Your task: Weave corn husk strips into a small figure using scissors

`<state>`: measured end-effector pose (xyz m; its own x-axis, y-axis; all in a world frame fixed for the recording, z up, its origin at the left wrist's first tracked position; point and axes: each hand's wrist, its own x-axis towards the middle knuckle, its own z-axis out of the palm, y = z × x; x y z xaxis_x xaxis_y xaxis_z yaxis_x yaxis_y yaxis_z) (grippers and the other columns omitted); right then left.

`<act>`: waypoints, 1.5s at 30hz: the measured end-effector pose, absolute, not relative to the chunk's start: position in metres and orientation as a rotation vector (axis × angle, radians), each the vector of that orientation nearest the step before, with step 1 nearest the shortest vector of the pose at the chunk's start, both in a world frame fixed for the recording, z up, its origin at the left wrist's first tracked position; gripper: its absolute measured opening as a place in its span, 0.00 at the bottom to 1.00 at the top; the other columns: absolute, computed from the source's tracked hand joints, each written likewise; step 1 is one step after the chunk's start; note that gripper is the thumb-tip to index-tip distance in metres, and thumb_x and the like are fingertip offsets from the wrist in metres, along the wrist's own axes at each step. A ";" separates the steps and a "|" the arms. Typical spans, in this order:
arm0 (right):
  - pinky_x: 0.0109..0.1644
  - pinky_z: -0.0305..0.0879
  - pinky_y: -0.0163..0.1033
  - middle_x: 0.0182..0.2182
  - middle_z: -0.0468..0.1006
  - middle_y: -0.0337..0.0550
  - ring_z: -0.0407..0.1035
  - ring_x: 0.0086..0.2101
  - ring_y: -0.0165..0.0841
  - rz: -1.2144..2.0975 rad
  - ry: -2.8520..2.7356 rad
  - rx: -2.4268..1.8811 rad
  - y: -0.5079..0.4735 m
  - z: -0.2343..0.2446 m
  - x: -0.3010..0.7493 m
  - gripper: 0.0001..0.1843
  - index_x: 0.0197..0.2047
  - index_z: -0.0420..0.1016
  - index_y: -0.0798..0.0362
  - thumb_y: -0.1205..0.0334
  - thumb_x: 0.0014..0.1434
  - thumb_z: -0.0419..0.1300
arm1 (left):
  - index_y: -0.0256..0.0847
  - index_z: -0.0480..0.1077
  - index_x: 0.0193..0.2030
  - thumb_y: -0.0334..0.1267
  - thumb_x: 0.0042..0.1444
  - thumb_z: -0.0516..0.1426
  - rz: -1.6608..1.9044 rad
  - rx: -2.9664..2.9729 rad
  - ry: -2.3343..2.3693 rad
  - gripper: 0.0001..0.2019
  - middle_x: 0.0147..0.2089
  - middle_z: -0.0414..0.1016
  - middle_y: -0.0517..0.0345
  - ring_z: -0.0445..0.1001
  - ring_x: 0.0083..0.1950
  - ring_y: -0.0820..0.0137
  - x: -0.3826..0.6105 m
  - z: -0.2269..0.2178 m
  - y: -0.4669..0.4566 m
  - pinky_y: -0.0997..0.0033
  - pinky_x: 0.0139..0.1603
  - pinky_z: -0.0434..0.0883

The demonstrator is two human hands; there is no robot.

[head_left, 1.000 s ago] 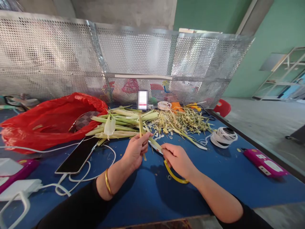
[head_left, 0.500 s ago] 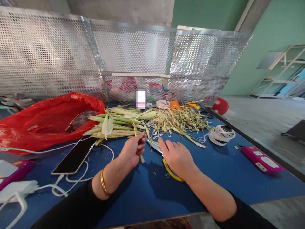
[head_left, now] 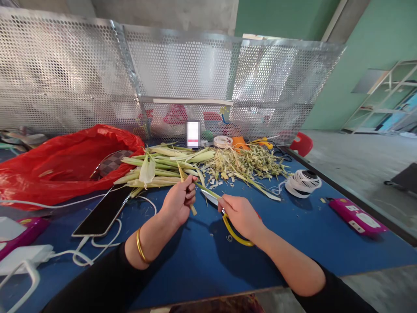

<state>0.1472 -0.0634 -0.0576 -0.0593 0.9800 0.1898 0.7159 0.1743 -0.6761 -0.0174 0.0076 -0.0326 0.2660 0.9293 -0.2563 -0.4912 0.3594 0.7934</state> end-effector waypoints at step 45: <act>0.23 0.64 0.32 0.20 0.73 0.36 0.67 0.18 0.26 1.152 -1.348 -1.330 -0.063 -0.064 0.130 0.08 0.26 0.69 0.54 0.60 0.53 0.59 | 0.36 0.67 0.25 0.34 0.55 0.57 1.069 0.563 0.751 0.09 0.28 0.69 0.58 0.69 0.27 0.76 0.003 -0.040 -0.011 0.77 0.28 0.67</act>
<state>0.1299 -0.0633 -0.0641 -0.0246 0.9996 -0.0137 0.1694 -0.0093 -0.9855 0.0028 -0.0108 -0.0397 0.2809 0.9213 -0.2688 -0.5650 0.3851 0.7297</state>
